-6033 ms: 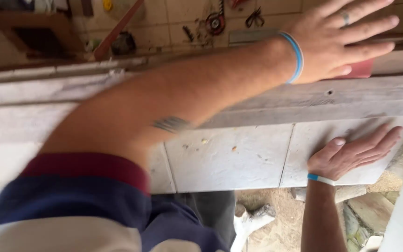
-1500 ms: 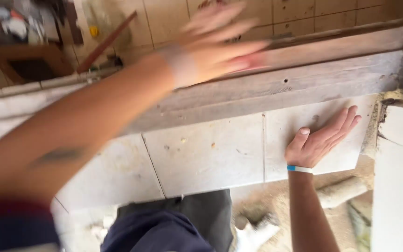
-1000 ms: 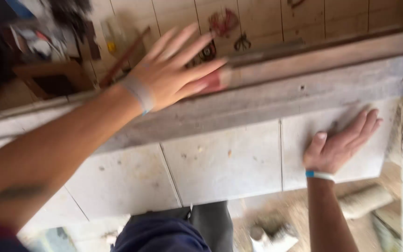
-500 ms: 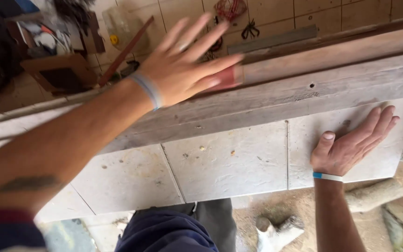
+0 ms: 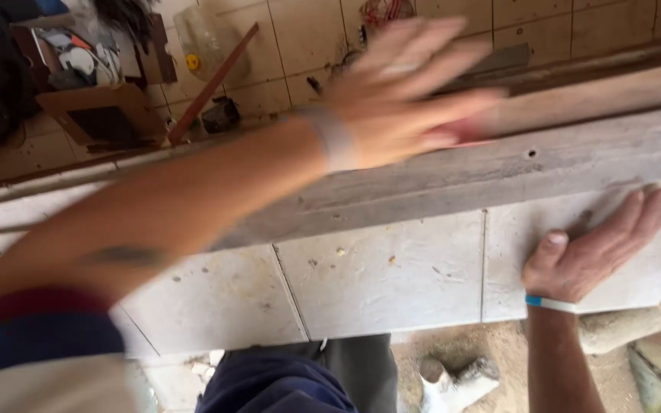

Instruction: Sanding a wooden door frame or ledge with a piece of sandpaper.

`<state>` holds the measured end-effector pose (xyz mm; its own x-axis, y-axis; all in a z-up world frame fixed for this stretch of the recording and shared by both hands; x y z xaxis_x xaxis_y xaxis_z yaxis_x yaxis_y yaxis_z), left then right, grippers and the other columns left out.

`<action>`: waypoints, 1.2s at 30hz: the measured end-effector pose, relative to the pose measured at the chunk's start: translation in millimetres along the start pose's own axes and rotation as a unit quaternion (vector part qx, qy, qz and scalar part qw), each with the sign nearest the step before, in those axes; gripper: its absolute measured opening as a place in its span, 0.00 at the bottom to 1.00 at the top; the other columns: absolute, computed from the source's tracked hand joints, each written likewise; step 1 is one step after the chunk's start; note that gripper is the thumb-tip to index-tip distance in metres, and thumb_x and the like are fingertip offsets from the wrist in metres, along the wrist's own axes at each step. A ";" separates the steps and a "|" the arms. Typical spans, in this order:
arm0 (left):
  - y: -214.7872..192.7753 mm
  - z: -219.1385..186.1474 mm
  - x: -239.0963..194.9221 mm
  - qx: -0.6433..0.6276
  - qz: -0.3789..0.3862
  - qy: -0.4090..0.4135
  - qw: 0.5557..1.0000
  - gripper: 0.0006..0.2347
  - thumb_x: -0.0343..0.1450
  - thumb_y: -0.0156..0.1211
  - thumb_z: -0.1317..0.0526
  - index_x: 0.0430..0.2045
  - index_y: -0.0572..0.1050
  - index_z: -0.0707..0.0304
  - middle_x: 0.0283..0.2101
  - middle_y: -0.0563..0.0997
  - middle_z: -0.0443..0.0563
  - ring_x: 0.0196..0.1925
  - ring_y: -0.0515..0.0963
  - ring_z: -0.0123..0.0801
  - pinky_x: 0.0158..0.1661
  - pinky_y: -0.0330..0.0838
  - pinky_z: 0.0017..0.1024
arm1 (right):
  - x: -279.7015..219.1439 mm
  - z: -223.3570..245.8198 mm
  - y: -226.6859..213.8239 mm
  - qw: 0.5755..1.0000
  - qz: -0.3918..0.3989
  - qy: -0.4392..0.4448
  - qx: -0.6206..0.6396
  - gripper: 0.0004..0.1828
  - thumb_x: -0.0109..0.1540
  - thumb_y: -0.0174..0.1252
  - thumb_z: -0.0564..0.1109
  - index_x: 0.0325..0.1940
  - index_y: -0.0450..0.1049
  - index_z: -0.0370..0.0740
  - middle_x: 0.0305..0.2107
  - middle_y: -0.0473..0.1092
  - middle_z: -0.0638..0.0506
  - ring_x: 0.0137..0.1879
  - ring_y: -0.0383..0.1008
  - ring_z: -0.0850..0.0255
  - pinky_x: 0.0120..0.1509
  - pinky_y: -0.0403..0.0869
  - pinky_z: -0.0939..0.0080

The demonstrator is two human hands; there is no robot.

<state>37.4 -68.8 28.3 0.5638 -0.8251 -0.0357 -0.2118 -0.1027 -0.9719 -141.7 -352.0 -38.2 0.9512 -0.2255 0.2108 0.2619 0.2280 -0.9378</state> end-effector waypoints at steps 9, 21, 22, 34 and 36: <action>-9.9 21.7 -67.7 0.000 0.050 -0.017 0.999 0.29 0.80 0.55 0.42 0.75 0.51 0.40 0.77 0.48 0.56 0.77 0.48 0.54 0.74 0.45 0.54 | 0.3 5.9 -4.1 1.000 0.017 -0.025 0.008 0.47 0.71 0.20 0.71 0.81 0.44 0.32 0.77 0.39 0.38 0.84 0.36 0.38 0.89 0.44 0.30; -20.2 19.0 -57.3 -0.043 0.074 0.013 0.996 0.29 0.83 0.59 0.44 0.76 0.50 0.42 0.78 0.45 0.52 0.77 0.40 0.49 0.74 0.36 0.51 | 4.4 15.3 -8.6 0.998 0.014 -0.039 0.037 0.47 0.72 0.23 0.70 0.80 0.45 0.29 0.76 0.41 0.36 0.83 0.39 0.36 0.87 0.46 0.28; -19.1 24.1 -59.8 -0.047 0.078 0.009 0.996 0.27 0.83 0.54 0.46 0.76 0.51 0.43 0.78 0.46 0.55 0.77 0.41 0.51 0.73 0.35 0.52 | 4.0 9.4 -1.3 0.999 0.009 -0.027 0.021 0.47 0.71 0.22 0.71 0.81 0.45 0.32 0.77 0.40 0.37 0.83 0.39 0.37 0.88 0.46 0.28; -22.7 24.3 -58.1 -0.048 0.080 0.028 0.995 0.24 0.84 0.45 0.50 0.75 0.51 0.48 0.78 0.48 0.55 0.77 0.39 0.48 0.74 0.32 0.48 | 12.4 24.5 -11.7 0.997 -0.008 -0.056 0.051 0.43 0.73 0.27 0.66 0.80 0.45 0.31 0.76 0.42 0.35 0.82 0.44 0.33 0.85 0.51 0.25; -6.0 12.6 -55.5 -0.040 0.130 -0.016 0.991 0.26 0.79 0.41 0.48 0.75 0.50 0.43 0.79 0.47 0.54 0.78 0.39 0.50 0.73 0.32 0.50 | -3.6 18.2 -14.9 0.997 0.026 -0.065 0.039 0.42 0.73 0.27 0.65 0.80 0.45 0.31 0.75 0.42 0.35 0.82 0.43 0.33 0.85 0.51 0.23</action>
Point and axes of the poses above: each hand's wrist, its own x-axis towards the middle knuckle, its own y-axis out of the palm, z = x × y, the point moved 5 cm from there along x, towards the middle knuckle
